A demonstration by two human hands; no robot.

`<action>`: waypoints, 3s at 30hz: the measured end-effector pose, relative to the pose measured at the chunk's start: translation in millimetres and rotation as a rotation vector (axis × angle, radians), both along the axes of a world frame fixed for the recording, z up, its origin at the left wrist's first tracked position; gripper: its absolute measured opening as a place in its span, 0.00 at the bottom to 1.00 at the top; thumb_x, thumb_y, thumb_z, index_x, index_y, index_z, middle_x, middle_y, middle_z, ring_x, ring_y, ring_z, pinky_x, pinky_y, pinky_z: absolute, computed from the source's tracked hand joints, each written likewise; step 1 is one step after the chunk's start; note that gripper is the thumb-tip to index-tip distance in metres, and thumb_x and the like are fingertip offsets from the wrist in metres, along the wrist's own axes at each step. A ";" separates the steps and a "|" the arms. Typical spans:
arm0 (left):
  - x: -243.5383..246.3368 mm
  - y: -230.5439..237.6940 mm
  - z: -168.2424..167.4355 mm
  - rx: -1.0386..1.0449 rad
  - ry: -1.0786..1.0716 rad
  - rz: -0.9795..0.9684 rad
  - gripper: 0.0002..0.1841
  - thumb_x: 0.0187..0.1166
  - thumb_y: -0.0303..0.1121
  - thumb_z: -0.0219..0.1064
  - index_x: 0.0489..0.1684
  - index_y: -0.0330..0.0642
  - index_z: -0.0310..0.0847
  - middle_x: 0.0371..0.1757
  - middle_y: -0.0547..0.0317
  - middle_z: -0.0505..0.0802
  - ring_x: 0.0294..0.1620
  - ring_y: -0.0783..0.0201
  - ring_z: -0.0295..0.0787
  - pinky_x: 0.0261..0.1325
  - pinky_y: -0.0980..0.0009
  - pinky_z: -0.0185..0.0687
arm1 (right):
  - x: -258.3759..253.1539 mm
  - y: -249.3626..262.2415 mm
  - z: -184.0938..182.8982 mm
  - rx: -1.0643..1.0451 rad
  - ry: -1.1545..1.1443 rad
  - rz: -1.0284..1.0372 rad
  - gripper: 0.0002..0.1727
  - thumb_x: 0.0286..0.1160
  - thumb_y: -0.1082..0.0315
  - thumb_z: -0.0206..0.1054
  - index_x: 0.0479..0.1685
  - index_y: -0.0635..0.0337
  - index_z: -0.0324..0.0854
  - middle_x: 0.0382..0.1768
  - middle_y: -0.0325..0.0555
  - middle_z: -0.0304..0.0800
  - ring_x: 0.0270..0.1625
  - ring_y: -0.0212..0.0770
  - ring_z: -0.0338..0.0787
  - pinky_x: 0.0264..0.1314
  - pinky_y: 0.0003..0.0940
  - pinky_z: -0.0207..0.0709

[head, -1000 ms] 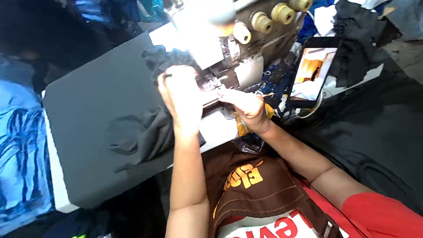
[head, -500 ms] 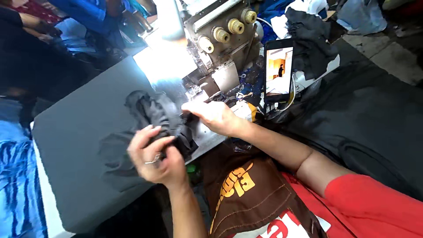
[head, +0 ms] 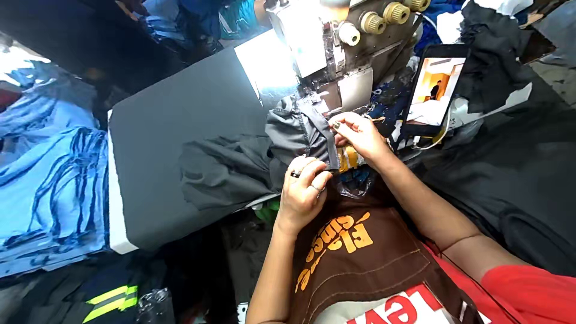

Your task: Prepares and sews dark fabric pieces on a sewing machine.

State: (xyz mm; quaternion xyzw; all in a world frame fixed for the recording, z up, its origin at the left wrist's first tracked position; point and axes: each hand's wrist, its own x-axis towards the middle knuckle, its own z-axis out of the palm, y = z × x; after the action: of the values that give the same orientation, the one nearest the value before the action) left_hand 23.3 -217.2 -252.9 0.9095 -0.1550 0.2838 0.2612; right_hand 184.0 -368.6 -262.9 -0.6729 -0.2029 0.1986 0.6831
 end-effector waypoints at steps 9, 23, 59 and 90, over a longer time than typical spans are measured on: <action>85.4 1.7 61.7 0.011 0.183 0.725 0.31 0.76 0.46 0.71 0.76 0.37 0.77 0.77 0.39 0.81 0.80 0.39 0.73 0.79 0.40 0.65 | -4.0 10.3 0.7 0.097 -0.083 0.024 0.17 0.70 0.74 0.75 0.58 0.68 0.84 0.31 0.38 0.87 0.29 0.23 0.81 0.36 0.20 0.78; 123.6 86.5 72.6 -0.693 0.485 0.340 0.13 0.69 0.21 0.73 0.50 0.38 0.86 0.42 0.65 0.95 0.40 0.79 0.91 0.48 0.77 0.89 | -4.4 -23.1 4.5 0.099 0.309 0.284 0.28 0.76 0.79 0.64 0.78 0.54 0.77 0.33 0.41 0.89 0.16 0.25 0.74 0.13 0.19 0.66; 126.2 58.3 75.0 -0.053 -0.049 0.330 0.15 0.77 0.29 0.69 0.59 0.32 0.83 0.62 0.40 0.88 0.67 0.48 0.83 0.73 0.48 0.72 | -12.4 -10.0 4.4 0.104 0.204 0.159 0.17 0.80 0.78 0.65 0.67 0.65 0.83 0.46 0.45 0.94 0.37 0.28 0.90 0.38 0.24 0.86; -4.8 -72.4 22.1 0.117 0.158 0.349 0.13 0.84 0.42 0.67 0.31 0.45 0.89 0.31 0.60 0.93 0.35 0.63 0.88 0.55 0.61 0.74 | -27.8 -9.8 16.8 0.144 0.277 0.140 0.07 0.82 0.72 0.63 0.50 0.61 0.86 0.31 0.43 0.90 0.22 0.28 0.82 0.22 0.21 0.76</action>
State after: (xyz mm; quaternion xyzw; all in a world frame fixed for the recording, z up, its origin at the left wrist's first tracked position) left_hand 18.5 -289.6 -230.8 0.9556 0.0100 0.2432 0.1661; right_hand 156.2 -378.4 -246.2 -0.5727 -0.1672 0.3216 0.7353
